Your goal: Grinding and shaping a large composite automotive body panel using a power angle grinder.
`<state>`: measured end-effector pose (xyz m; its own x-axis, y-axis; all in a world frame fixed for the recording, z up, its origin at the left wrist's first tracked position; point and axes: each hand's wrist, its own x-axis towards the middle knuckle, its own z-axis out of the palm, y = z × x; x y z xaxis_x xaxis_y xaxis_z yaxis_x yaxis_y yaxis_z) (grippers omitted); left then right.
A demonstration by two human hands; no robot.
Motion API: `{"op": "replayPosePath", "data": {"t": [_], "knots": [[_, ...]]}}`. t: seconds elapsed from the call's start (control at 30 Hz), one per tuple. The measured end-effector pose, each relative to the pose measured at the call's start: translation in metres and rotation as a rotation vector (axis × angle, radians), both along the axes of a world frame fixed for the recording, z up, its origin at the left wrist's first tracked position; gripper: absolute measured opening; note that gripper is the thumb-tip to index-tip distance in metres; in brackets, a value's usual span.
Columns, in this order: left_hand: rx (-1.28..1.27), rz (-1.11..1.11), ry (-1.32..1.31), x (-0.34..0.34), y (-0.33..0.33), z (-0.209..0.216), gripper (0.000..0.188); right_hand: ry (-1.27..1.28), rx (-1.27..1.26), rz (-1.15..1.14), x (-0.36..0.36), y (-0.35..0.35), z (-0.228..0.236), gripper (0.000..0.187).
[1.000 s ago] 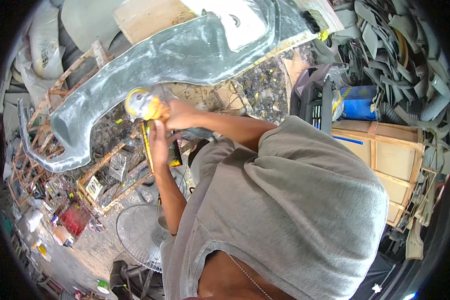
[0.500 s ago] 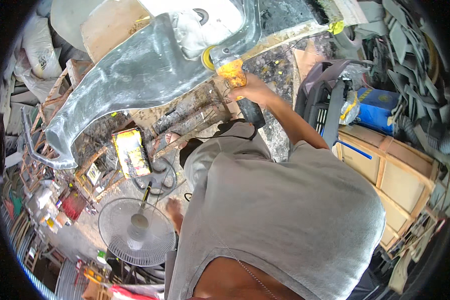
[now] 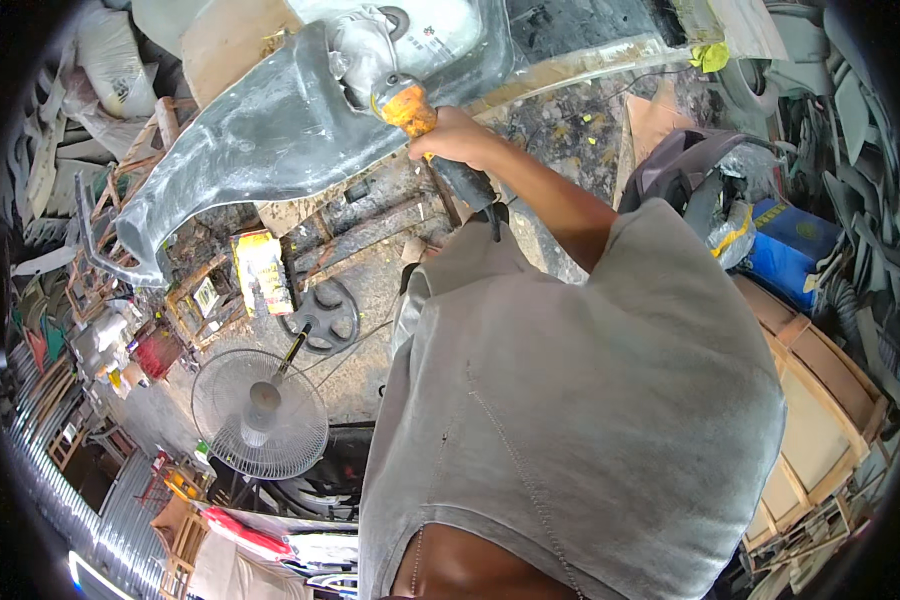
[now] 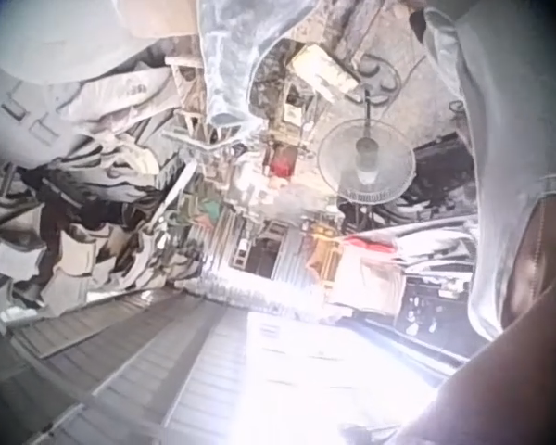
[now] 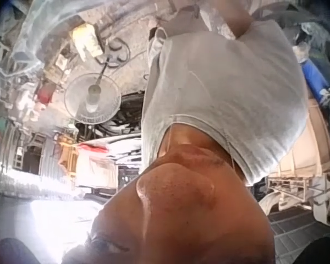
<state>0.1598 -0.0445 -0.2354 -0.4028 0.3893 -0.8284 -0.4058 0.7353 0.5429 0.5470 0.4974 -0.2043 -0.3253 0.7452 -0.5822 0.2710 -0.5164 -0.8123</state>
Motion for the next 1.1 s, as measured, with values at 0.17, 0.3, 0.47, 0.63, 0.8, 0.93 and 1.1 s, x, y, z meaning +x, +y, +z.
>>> {"op": "replayPosePath", "data": {"t": [0.17,0.3,0.47,0.63,0.8,0.93,1.1], "knots": [[0.113,-0.195,0.953,0.034,0.153,0.193,0.017,-0.100,0.019,-0.087,-0.005,0.001,-0.005,0.023],[1.012,-0.503,1.207,0.013,0.139,0.413,0.032,0.155,-0.201,-0.149,-0.032,0.024,0.010,0.023],[0.563,-0.663,1.856,0.084,0.097,0.485,0.063,0.268,-0.254,-0.202,-0.042,0.039,0.001,0.017],[0.147,-0.774,2.311,0.110,0.014,0.534,0.086,0.348,-0.270,-0.313,-0.046,0.045,-0.011,0.026],[0.262,-0.754,2.259,0.108,0.006,0.527,0.084,0.331,-0.293,-0.260,-0.054,0.044,0.002,0.030],[0.359,-0.733,2.238,0.105,0.007,0.518,0.083,0.292,-0.287,-0.277,-0.052,0.044,0.000,0.030],[0.461,-0.755,2.206,0.102,0.010,0.527,0.081,0.328,-0.312,-0.276,-0.047,0.046,-0.009,0.027]]}}
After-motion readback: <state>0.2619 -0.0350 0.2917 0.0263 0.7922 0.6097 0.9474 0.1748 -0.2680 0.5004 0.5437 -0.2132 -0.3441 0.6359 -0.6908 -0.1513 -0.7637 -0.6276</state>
